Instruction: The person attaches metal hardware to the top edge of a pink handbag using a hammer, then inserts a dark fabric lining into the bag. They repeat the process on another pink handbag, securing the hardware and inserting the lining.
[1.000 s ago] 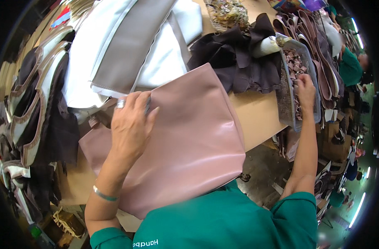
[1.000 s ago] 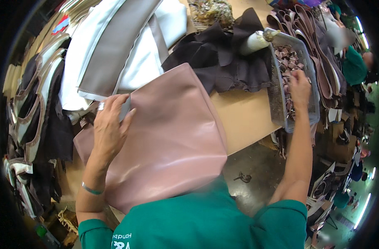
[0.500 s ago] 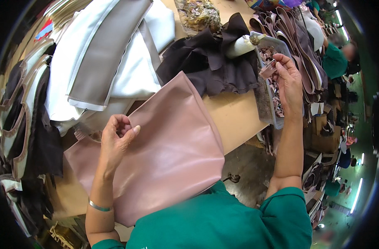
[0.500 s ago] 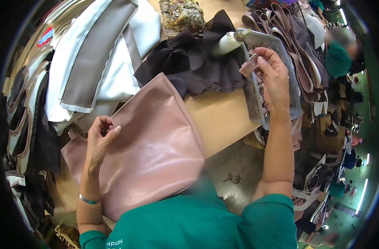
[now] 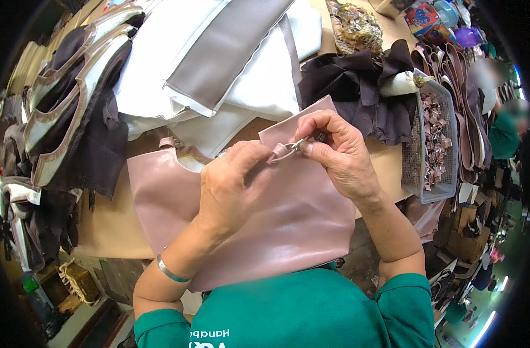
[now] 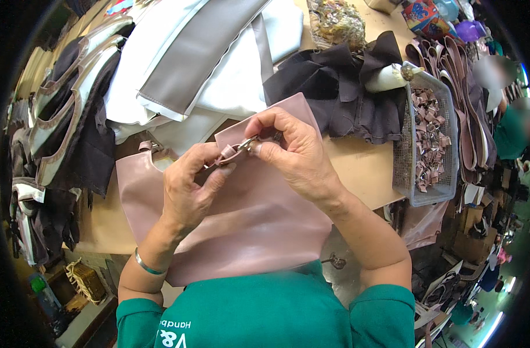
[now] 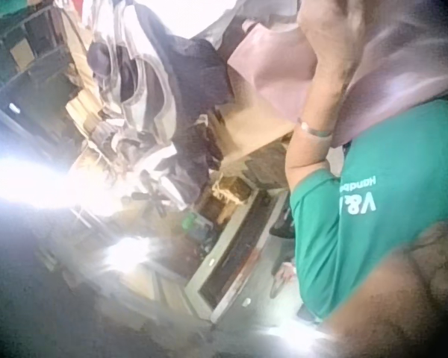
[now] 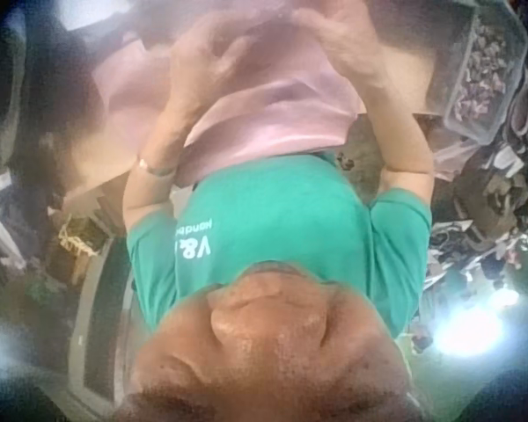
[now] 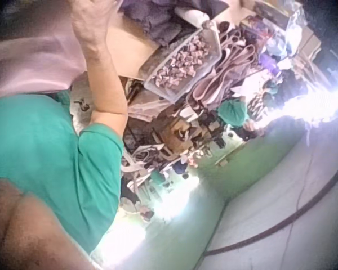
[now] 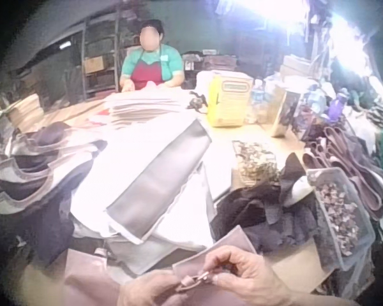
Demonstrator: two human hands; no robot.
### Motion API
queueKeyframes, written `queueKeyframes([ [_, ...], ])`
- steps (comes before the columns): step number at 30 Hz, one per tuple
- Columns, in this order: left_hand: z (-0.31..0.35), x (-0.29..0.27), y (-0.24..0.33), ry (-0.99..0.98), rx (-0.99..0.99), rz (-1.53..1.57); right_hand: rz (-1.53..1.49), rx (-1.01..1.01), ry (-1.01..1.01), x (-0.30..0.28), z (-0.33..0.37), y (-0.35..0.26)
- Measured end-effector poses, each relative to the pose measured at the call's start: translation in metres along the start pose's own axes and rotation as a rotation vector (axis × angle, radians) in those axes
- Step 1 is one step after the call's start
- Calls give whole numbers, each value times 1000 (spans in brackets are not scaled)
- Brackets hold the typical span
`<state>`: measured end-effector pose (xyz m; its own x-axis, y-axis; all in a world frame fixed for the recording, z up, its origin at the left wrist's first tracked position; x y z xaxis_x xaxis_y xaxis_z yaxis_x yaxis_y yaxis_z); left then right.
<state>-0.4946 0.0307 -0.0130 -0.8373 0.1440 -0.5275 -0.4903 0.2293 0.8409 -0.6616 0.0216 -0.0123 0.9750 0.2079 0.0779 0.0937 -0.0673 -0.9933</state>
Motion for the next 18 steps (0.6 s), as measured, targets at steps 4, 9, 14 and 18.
queueKeyframes([
  [4, 5, -1, 11, 191, 409, -404, 136, 73, 46, 1, 11, 7],
  [9, 10, 9, -2, 277, 699, -610, -362, 405, 46, 10, 22, -1],
  [14, 13, 13, 3, 133, 598, -537, 32, 413, -114, 11, 16, -2],
  [18, 7, 11, -7, -9, 83, -33, 112, 114, -65, -6, 11, -11],
])
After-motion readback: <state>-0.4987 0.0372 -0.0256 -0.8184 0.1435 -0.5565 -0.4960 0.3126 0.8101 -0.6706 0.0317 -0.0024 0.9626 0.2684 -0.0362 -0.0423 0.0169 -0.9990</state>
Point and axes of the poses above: each hand's wrist, its own z-axis away from the middle knuckle, its own x-axis out of the palm, y = z × x, the point moved 3 cm from there along -z, towards the middle knuckle, and after that the axes turned 9 degrees about -x, right-handed, at the moved point
